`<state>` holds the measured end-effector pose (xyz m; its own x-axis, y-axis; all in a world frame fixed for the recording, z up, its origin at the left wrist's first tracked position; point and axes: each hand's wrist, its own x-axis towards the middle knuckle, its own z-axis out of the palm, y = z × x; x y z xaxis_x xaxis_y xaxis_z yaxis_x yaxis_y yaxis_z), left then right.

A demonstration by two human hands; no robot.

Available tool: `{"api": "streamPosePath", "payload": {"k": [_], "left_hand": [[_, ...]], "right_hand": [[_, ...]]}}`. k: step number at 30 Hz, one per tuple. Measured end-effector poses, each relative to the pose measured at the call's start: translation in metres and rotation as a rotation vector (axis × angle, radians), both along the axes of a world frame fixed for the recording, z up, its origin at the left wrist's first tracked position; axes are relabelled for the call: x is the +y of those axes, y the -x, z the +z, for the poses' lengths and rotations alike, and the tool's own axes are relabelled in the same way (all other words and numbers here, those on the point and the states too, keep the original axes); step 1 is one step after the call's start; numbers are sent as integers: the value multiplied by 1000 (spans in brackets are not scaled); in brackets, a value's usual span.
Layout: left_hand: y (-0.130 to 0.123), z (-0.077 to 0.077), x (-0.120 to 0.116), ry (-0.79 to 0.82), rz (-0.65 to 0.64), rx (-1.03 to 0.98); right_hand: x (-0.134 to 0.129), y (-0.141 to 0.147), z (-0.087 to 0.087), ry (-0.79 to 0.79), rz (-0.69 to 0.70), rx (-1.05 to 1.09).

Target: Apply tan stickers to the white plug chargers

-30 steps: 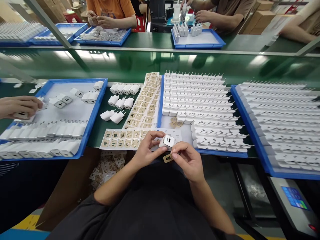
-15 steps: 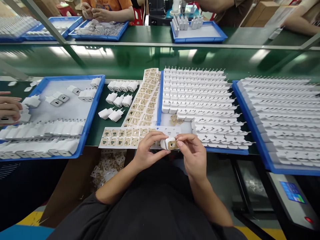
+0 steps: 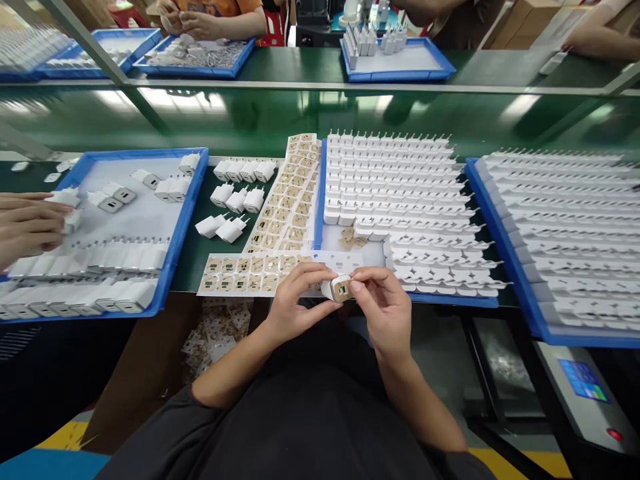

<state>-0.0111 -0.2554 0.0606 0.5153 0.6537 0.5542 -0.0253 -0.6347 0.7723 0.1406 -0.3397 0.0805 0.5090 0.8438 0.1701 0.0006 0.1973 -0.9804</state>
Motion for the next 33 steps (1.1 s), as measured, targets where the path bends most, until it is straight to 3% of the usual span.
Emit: {"api": "streamPosePath", "payload": {"k": [14, 21, 23, 28, 33], "left_hand": [[-2, 6, -1, -148, 76, 1], [1, 0, 0, -154, 75, -23], [1, -4, -1, -134, 61, -57], [-5, -8, -4, -185, 97, -137], [-11, -7, -5, -396, 172, -107]], "right_hand": [[3, 10, 0, -61, -94, -200], [6, 3, 2, -31, -247, -536], [8, -2, 0, 16, -198, -410], [10, -2, -4, -13, 206, 113], [10, 10, -4, -53, 224, 280]]}}
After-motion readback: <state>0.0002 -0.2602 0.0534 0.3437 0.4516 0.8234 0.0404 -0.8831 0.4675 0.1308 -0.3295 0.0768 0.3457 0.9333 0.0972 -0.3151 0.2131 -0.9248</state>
